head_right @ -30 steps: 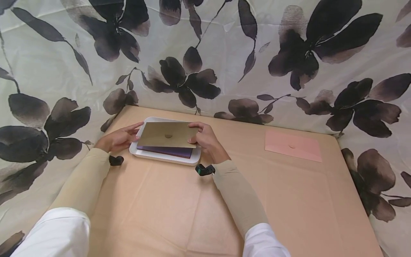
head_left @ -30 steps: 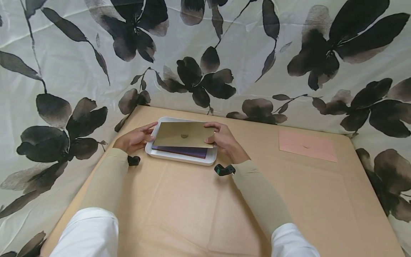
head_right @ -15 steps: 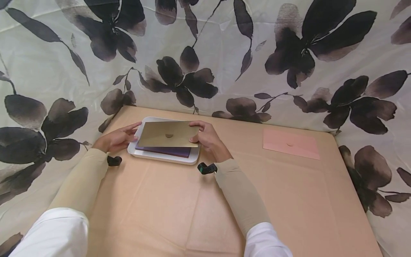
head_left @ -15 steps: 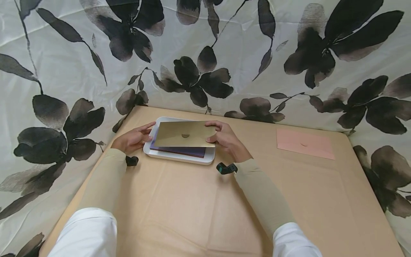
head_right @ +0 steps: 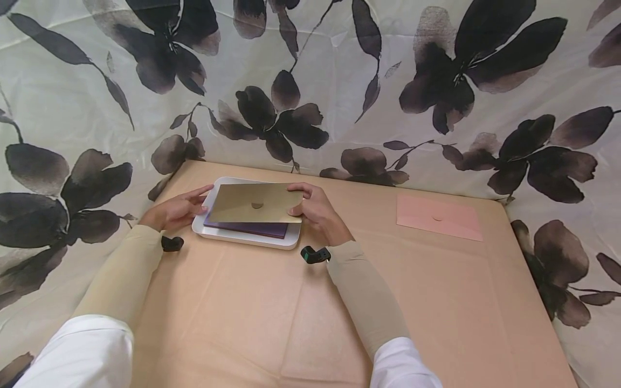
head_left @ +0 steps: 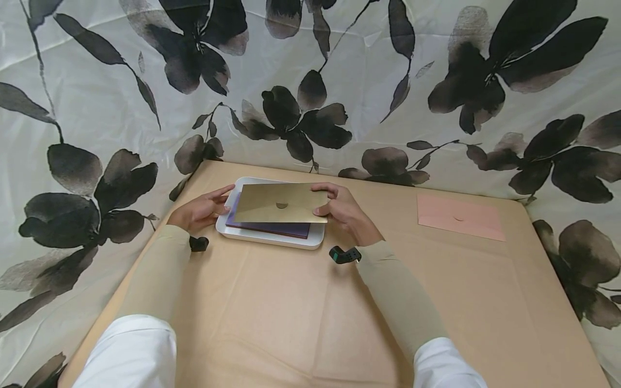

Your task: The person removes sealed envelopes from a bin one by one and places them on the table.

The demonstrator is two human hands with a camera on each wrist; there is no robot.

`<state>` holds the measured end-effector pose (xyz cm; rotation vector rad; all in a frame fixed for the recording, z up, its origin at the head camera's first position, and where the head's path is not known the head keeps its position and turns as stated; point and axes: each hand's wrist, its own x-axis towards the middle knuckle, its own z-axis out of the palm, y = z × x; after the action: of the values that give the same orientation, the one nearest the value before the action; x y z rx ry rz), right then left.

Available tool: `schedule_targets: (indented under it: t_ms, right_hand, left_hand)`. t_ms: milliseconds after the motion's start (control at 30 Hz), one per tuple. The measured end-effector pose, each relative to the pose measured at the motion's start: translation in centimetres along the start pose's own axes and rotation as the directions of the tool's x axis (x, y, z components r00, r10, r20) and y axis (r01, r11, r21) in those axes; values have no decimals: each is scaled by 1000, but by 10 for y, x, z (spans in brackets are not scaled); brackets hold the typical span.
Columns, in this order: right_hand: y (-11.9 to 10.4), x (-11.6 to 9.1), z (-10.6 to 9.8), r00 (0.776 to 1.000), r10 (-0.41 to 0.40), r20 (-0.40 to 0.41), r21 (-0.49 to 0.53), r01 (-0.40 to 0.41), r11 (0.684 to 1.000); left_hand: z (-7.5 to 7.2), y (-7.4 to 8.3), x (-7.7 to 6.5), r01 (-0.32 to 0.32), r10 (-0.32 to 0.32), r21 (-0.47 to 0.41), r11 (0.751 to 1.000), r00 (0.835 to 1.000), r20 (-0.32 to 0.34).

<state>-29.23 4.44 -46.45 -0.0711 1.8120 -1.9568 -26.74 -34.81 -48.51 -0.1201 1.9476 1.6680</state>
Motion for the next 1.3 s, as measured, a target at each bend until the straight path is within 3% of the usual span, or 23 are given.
schedule_targets:
  t_ms: [800, 1300]
  right_hand:
    - [-7, -7, -28, 1000, 20, -1, 14, -20, 1000]
    - [-8, -10, -47, 1000, -8, -13, 7, 8, 1000]
  left_hand:
    - [1, -1, 0, -1, 2, 22, 1000, 1000, -10]
    - [1, -1, 1, 2, -2, 10, 1000, 1000, -9]
